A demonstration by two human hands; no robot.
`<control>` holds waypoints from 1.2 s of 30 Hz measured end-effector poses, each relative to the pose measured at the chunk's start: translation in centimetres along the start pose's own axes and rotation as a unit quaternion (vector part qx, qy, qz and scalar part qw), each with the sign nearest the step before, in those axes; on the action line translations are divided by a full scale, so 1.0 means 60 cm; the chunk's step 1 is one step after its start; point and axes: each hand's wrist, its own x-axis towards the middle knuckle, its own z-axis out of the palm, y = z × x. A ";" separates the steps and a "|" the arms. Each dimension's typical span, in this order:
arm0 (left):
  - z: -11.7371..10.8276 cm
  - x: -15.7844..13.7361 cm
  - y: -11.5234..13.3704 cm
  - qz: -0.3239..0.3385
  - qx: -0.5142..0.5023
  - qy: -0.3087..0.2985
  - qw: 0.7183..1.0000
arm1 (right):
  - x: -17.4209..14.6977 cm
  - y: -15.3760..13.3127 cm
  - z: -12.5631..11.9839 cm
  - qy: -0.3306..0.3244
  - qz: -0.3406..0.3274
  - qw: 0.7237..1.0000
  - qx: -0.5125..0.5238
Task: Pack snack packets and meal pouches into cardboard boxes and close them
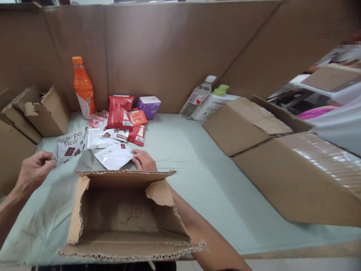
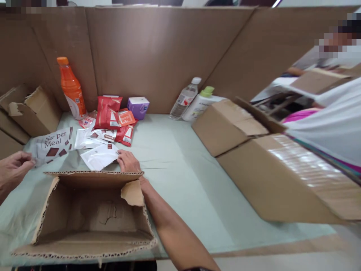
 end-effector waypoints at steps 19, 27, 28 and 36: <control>-0.031 -0.174 -0.069 -0.317 -0.340 -0.095 0.881 | 0.119 -0.057 -0.156 0.033 0.114 0.988 0.103; -0.010 -0.162 -0.078 -0.344 -0.372 -0.141 0.850 | 0.188 -0.135 -0.198 0.096 0.037 0.993 0.056; -0.009 -0.163 -0.077 -0.343 -0.373 -0.146 0.850 | 0.193 -0.143 -0.189 0.097 0.033 0.993 0.054; -0.009 -0.173 -0.079 -0.333 -0.373 -0.151 0.853 | 0.236 -0.207 -0.085 -0.012 -0.024 1.000 0.013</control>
